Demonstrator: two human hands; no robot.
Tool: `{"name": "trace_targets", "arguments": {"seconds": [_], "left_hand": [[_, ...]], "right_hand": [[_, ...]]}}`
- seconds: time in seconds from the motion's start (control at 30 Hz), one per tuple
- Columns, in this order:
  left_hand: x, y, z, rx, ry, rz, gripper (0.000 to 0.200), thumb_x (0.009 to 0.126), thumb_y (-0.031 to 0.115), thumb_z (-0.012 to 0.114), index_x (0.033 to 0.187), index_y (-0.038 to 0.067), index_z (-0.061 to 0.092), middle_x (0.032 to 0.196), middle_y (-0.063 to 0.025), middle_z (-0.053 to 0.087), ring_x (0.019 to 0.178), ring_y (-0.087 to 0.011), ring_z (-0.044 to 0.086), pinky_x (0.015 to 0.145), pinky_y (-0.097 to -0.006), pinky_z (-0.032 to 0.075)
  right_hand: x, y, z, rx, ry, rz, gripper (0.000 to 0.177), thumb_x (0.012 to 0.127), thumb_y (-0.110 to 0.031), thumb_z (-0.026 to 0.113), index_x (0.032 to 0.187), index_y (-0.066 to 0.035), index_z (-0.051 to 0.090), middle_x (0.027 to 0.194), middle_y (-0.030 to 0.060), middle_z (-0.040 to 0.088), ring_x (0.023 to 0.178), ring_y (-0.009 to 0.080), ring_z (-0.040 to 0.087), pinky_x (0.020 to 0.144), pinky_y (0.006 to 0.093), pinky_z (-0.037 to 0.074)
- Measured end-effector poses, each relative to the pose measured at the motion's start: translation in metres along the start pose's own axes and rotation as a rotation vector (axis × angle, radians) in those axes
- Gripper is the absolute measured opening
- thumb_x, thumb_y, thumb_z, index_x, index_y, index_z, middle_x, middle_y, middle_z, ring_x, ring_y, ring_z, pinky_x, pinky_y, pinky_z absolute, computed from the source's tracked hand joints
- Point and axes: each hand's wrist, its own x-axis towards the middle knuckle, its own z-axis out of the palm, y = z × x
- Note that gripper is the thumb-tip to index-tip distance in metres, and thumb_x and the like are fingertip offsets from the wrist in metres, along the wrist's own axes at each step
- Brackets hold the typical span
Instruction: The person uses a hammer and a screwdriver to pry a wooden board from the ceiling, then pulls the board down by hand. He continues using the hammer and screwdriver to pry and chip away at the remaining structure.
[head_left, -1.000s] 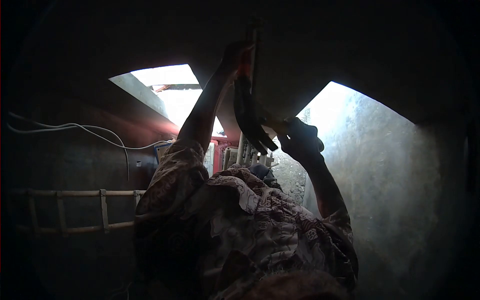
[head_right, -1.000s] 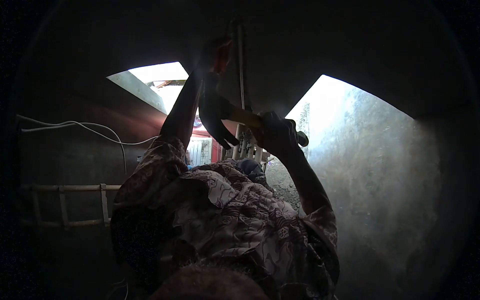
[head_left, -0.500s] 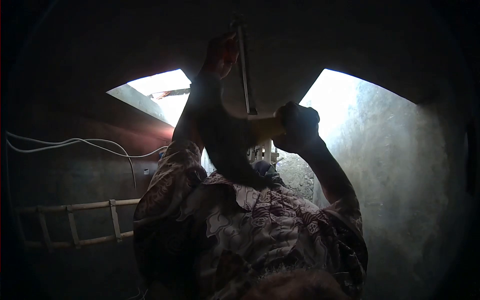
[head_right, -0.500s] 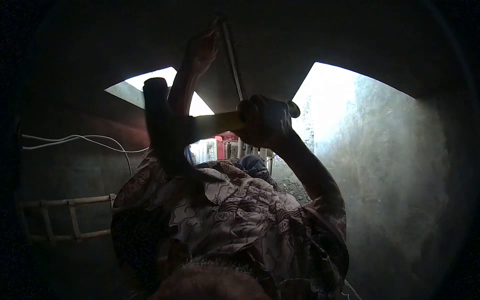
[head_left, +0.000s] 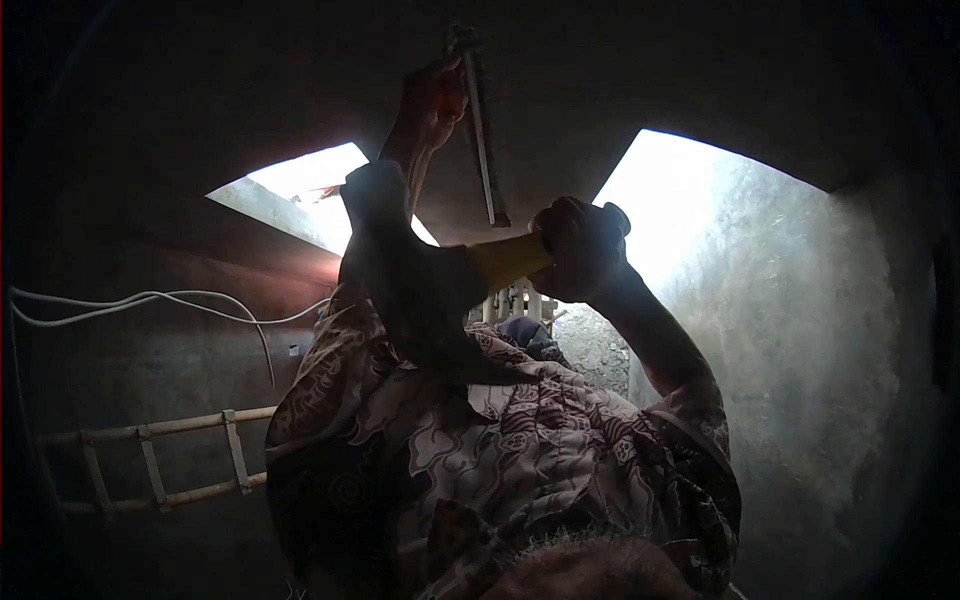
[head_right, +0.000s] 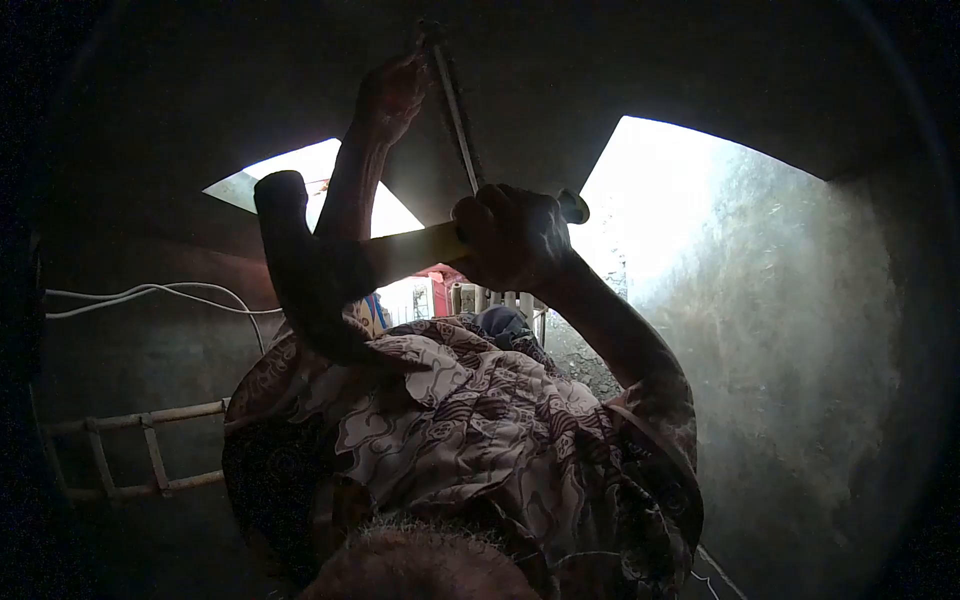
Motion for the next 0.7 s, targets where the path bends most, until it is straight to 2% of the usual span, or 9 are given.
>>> {"name": "trace_targets", "arguments": {"seconds": [0.1,0.2,0.37,0.43,0.5,0.53,0.57,0.63,0.7], "left_hand": [[0.0,0.005,-0.004,-0.039,-0.237,-0.047,0.015,0.081,0.023,0.056,0.077,0.009,0.057,0.062,0.0012,0.052,0.044,-0.0075,0.04,0.038,-0.0215,0.029],[-0.002,0.008,-0.006,-0.048,0.051,0.003,0.014,0.082,0.022,0.055,0.083,0.008,0.057,0.071,-0.0012,0.053,0.057,-0.007,0.046,0.047,-0.0186,0.034],[-0.002,0.017,-0.017,0.233,-0.399,0.238,0.013,0.08,0.017,0.059,0.087,0.008,0.054,0.073,-0.0001,0.048,0.062,-0.0077,0.044,0.056,-0.0171,0.037],[0.0,0.023,-0.003,0.117,0.074,0.038,0.016,0.079,0.014,0.057,0.091,0.003,0.054,0.072,-0.001,0.047,0.061,-0.0077,0.044,0.054,-0.0182,0.039],[0.019,0.028,-0.022,-0.235,-0.797,-0.126,0.013,0.077,0.009,0.054,0.088,0.001,0.053,0.067,-0.0002,0.046,0.057,-0.0067,0.042,0.053,-0.019,0.04],[0.023,0.025,-0.026,-0.231,-0.802,-0.131,0.013,0.077,0.009,0.054,0.088,0.001,0.053,0.067,-0.0002,0.046,0.057,-0.0067,0.042,0.053,-0.019,0.04],[0.013,0.029,-0.012,-0.144,-0.614,-0.114,0.01,0.077,0.009,0.054,0.085,0.003,0.053,0.063,0.0006,0.044,0.053,-0.0063,0.04,0.047,-0.0184,0.038],[-0.009,0.03,0.016,-0.061,-0.424,-0.091,0.007,0.076,0.009,0.053,0.081,0.005,0.052,0.059,0.0013,0.042,0.048,-0.006,0.039,0.042,-0.0179,0.036],[-0.036,0.031,0.068,0.184,0.31,0.289,0.01,0.076,0.011,0.052,0.069,0.01,0.045,0.054,0.0036,0.036,0.042,-0.005,0.031,0.036,-0.0184,0.031]], "right_hand": [[-0.005,0.006,0.003,-0.093,-0.031,-0.051,0.031,0.066,-0.031,0.067,0.078,-0.007,0.05,0.06,0.0047,0.049,0.048,0.0208,0.054,0.042,0.0323,0.043],[-0.016,0.043,0.025,-0.158,-0.202,0.05,0.025,0.069,-0.029,0.062,0.079,-0.008,0.051,0.062,0.0073,0.052,0.049,0.0223,0.057,0.043,0.0342,0.046],[0.011,0.016,0.021,-0.169,-0.306,0.267,0.013,0.068,-0.017,0.061,0.071,-0.008,0.052,0.065,0.0071,0.056,0.053,0.0249,0.059,0.046,0.0357,0.048],[0.026,-0.01,0.008,-0.095,-0.19,0.068,0.014,0.064,-0.019,0.063,0.068,-0.008,0.056,0.064,0.0089,0.057,0.053,0.0229,0.059,0.045,0.0344,0.047],[0.019,-0.008,0.006,0.037,-0.013,-0.097,0.018,0.058,-0.02,0.064,0.071,-0.008,0.058,0.059,0.0084,0.056,0.052,0.0218,0.058,0.046,0.0338,0.046],[0.011,0.005,0.012,-0.01,0.089,-0.139,0.023,0.053,-0.021,0.065,0.071,-0.008,0.058,0.055,0.0095,0.056,0.051,0.0218,0.057,0.047,0.0339,0.044],[0.019,0.016,0.006,-0.185,-0.592,-0.051,0.021,0.057,-0.021,0.065,0.068,-0.006,0.056,0.052,0.0118,0.055,0.054,0.0246,0.059,0.048,0.0347,0.045],[0.015,0.046,0.03,-0.236,-0.355,0.491,0.02,0.06,-0.022,0.066,0.067,-0.006,0.056,0.052,0.0118,0.055,0.056,0.0267,0.06,0.048,0.036,0.046],[0.023,0.035,0.019,-0.183,-0.332,0.451,0.021,0.062,-0.023,0.066,0.067,-0.006,0.055,0.054,0.0113,0.056,0.057,0.0269,0.06,0.047,0.0364,0.047]]}}
